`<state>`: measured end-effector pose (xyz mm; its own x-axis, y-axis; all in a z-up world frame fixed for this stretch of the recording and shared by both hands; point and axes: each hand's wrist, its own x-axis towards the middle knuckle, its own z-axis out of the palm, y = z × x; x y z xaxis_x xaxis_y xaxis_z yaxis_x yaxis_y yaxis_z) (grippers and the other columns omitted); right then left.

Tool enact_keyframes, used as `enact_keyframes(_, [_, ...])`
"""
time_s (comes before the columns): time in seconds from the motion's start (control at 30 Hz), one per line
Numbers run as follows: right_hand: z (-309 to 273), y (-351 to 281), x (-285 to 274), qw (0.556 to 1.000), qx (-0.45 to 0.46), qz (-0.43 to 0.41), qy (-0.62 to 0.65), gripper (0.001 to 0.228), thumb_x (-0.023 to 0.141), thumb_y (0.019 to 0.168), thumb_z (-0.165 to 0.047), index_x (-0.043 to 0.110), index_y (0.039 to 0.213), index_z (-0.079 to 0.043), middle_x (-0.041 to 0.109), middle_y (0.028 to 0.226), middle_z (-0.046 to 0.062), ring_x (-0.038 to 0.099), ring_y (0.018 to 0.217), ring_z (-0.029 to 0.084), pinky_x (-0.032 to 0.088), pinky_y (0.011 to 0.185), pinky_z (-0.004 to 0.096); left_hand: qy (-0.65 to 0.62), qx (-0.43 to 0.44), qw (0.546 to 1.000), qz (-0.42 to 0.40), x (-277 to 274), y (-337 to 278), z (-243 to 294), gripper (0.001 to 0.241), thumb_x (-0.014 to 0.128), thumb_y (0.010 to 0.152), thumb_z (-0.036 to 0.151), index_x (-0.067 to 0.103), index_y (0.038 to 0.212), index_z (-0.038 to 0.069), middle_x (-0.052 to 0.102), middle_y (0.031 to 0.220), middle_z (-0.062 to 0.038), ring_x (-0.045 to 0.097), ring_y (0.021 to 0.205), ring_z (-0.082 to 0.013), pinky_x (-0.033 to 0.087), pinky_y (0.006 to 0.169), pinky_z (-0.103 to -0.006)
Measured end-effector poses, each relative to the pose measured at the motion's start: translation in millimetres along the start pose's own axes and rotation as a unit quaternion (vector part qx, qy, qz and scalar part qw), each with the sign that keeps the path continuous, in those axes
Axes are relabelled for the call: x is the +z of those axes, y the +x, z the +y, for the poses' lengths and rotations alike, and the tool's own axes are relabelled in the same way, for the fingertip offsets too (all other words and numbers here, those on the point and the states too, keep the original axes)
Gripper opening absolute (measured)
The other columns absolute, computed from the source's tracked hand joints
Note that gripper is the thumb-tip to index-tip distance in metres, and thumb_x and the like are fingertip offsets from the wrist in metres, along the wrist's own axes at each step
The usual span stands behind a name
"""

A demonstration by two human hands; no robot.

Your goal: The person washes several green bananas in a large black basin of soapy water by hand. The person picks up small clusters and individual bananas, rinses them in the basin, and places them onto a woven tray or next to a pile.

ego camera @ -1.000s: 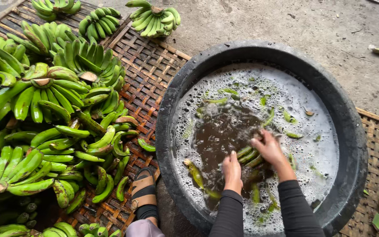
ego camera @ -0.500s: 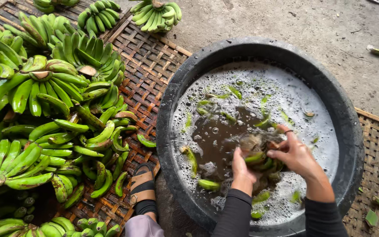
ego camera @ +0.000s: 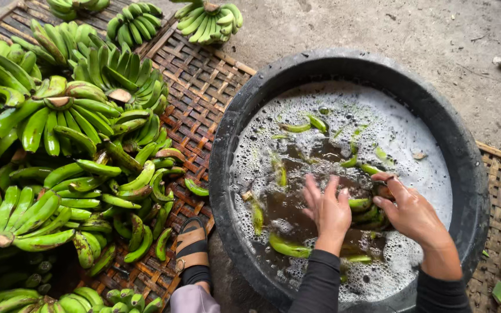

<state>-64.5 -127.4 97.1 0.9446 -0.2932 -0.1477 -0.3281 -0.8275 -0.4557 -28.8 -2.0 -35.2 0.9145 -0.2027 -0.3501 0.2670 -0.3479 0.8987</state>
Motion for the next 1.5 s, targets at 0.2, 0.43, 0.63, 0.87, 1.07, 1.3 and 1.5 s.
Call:
enact_keyframes(0.2, [7.0, 6.2, -8.3, 0.993, -0.018, -0.043, 0.113, 0.047, 0.072, 0.084, -0.017, 0.061, 0.130, -0.016, 0.077, 0.110, 0.009, 0.075, 0.100, 0.028, 0.056, 0.083, 0.043, 0.013, 0.049, 0.962, -0.267, -10.8, 19.3, 8.5, 0.068, 0.027, 0.111, 0.065, 0.069, 0.136, 0.018, 0.065, 0.136, -0.019, 0.053, 0.137, -0.0398, 0.024, 0.113, -0.0613])
enact_keyframes(0.43, [28.0, 20.7, 17.4, 0.928, -0.063, 0.025, 0.365, 0.042, 0.046, 0.109, -0.038, 0.060, 0.129, -0.004, 0.073, 0.122, 0.011, 0.072, 0.104, 0.024, 0.058, 0.094, 0.039, -0.043, 0.073, 0.937, -0.338, -23.0, 11.9, -18.2, 0.125, 0.081, 0.058, 0.075, 0.047, 0.146, -0.007, 0.058, 0.138, -0.032, 0.058, 0.131, -0.0405, 0.041, 0.113, -0.0475])
enact_keyframes(0.63, [42.5, 18.8, 0.5, 0.818, -0.103, 0.359, 0.437, 0.048, 0.046, 0.115, -0.044, 0.058, 0.106, 0.002, 0.064, 0.094, 0.019, 0.066, 0.083, 0.024, 0.058, 0.089, 0.044, -0.194, -0.015, 0.954, -0.230, -51.8, 12.4, 2.2, 0.110, 0.076, 0.067, 0.073, 0.052, 0.143, -0.002, 0.063, 0.137, -0.023, 0.062, 0.129, -0.0323, 0.045, 0.111, -0.0413])
enact_keyframes(0.87, [35.5, 42.5, 55.6, 0.991, -0.089, 0.070, -0.071, 0.066, 0.071, 0.088, -0.020, 0.048, 0.147, -0.002, 0.060, 0.139, 0.020, 0.060, 0.127, 0.029, 0.050, 0.107, 0.041, -0.604, -0.093, 0.762, -0.212, -62.0, 8.1, 19.1, 0.065, 0.069, 0.098, 0.053, 0.063, 0.134, -0.001, 0.069, 0.126, -0.015, 0.068, 0.109, -0.0246, 0.056, 0.096, -0.0383])
enact_keyframes(1.07, [34.0, 34.3, 82.3, 0.682, 0.019, -0.175, 0.709, 0.061, 0.059, 0.108, 0.000, 0.050, 0.168, -0.002, 0.054, 0.126, 0.004, 0.058, 0.108, 0.010, 0.053, 0.099, 0.028, -0.783, -0.027, 0.558, -0.275, -54.6, 3.1, 13.4, 0.070, 0.051, 0.106, 0.064, 0.062, 0.136, 0.001, 0.071, 0.124, -0.017, 0.072, 0.104, -0.0261, 0.059, 0.095, -0.0381])
enact_keyframes(1.3, [28.9, 23.2, 108.3, 0.763, 0.142, -0.173, 0.606, 0.039, 0.065, 0.095, -0.013, 0.065, 0.130, 0.005, 0.076, 0.104, 0.011, 0.074, 0.083, 0.019, 0.063, 0.074, 0.040, -0.720, -0.052, 0.644, -0.254, -72.7, -4.6, 9.7, 0.064, 0.053, 0.105, 0.057, 0.056, 0.146, 0.009, 0.067, 0.135, -0.010, 0.068, 0.115, -0.0211, 0.056, 0.102, -0.0374])
enact_keyframes(1.5, [30.1, 31.8, 102.1, 0.783, 0.112, -0.146, 0.594, 0.036, 0.068, 0.091, -0.007, 0.067, 0.126, 0.001, 0.076, 0.111, 0.010, 0.071, 0.094, 0.019, 0.058, 0.084, 0.038, -0.664, 0.008, 0.730, -0.164, -89.2, -4.5, 40.5, 0.065, 0.063, 0.097, 0.049, 0.047, 0.155, 0.025, 0.063, 0.136, -0.002, 0.062, 0.124, -0.0166, 0.053, 0.107, -0.0347])
